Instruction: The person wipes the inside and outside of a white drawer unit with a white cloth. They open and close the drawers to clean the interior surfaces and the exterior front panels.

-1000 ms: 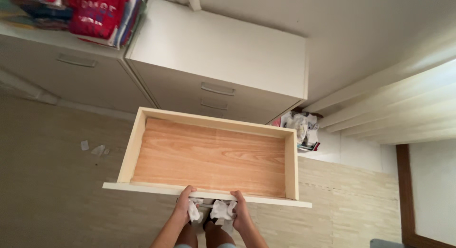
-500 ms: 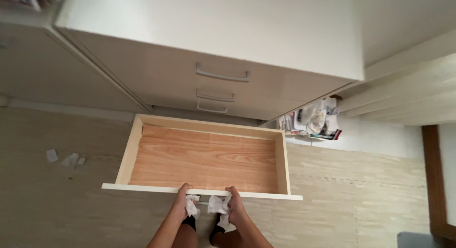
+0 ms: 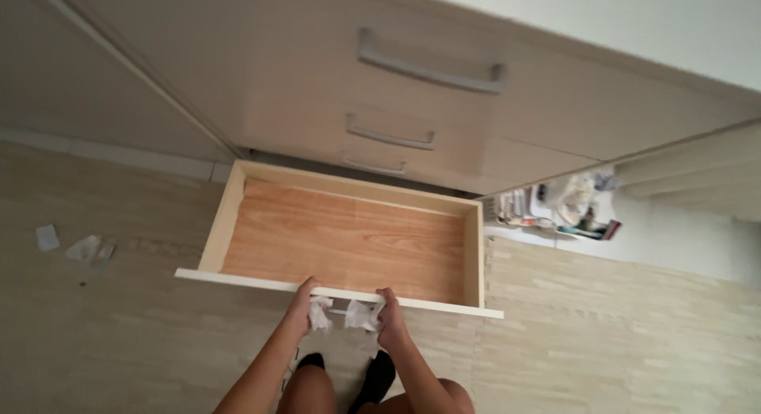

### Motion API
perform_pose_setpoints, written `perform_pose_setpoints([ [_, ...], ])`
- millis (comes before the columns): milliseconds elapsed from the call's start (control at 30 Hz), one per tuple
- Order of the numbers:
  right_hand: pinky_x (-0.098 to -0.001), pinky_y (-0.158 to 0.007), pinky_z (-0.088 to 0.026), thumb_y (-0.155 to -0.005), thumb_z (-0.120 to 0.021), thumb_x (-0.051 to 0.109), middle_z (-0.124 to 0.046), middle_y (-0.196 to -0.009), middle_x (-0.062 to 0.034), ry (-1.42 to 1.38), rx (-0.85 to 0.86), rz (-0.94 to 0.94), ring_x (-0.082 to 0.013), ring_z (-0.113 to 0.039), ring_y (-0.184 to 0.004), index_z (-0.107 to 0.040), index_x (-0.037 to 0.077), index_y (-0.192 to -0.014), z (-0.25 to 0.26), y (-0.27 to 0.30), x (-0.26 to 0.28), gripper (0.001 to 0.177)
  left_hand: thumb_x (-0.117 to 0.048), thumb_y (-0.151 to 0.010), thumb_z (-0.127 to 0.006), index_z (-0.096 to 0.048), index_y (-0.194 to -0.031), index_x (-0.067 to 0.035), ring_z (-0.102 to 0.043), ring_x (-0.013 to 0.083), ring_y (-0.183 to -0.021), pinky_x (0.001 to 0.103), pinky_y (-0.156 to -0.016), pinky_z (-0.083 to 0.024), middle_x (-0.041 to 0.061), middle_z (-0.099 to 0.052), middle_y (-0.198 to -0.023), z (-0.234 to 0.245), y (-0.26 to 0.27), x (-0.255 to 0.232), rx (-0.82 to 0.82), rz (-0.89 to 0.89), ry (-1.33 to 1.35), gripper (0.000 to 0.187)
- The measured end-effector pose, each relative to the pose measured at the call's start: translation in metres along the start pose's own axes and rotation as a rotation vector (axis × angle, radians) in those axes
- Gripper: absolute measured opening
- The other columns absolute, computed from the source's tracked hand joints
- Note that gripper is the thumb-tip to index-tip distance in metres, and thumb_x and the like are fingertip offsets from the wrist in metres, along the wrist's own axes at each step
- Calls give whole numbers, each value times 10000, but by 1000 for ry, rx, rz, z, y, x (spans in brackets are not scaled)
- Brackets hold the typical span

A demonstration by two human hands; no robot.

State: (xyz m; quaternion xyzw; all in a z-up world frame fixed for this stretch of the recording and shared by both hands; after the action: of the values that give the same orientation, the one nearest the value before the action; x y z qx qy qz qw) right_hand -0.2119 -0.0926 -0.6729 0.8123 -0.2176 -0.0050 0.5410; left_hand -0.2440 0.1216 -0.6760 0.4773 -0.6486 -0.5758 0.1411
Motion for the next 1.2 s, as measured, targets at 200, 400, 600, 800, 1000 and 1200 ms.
perform_pose_setpoints([
  [200,-444,-556,-464,-826,-594,515,-690,-827,-90,89,-36,-6,-264,-633,-692,-687,107,-970,-1,-51,7,442,-402,-850,-660,-625,-842,-108,-592,213,-543,341,-471,-474,82,-634,-680,7,-53,-10,31,3,-54,296],
  [400,-421,-572,-480,-823,-620,488,-681,-825,-68,25,-44,103,-239,-634,-710,-667,133,-955,-2,-87,21,381,-382,-821,-676,-629,-836,-106,-589,202,-557,336,-486,-473,72,-630,-680,14,-104,-10,14,-7,-59,280],
  [600,-366,-585,-493,-825,-663,457,-681,-803,-57,-2,-84,203,-213,-631,-693,-667,134,-933,11,-133,36,341,-358,-800,-676,-633,-859,-119,-599,202,-588,344,-512,-483,65,-643,-708,8,-151,-6,89,-30,-64,250],
  [800,-358,-533,-450,-806,-679,461,-651,-740,-48,59,-141,218,-200,-572,-625,-675,126,-866,30,-173,46,341,-359,-823,-674,-625,-885,-111,-617,200,-621,349,-559,-520,57,-638,-720,2,-187,9,121,-86,-16,261],
  [1000,-372,-549,-483,-803,-671,436,-661,-747,-49,-3,-152,212,-207,-614,-654,-646,137,-871,47,-178,25,308,-363,-824,-680,-645,-912,-84,-610,203,-605,343,-545,-500,81,-645,-735,14,-189,30,75,-84,-75,294],
  [1200,-356,-572,-513,-831,-670,405,-678,-778,-46,-71,-126,239,-207,-636,-679,-636,158,-907,46,-176,16,261,-393,-836,-668,-671,-893,-103,-608,201,-591,339,-518,-491,71,-659,-720,19,-194,29,40,-101,-76,295],
])
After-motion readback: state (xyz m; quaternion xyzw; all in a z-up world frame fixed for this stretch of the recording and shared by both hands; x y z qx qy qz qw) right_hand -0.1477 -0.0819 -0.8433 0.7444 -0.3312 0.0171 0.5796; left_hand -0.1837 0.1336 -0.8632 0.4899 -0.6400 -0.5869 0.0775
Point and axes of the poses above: each hand's wrist, its own y-axis away from the middle knuckle, its own z-axis out of the back of the hand, x = y × z, the point moved 5 cm from there along -y, towards the middle knuckle
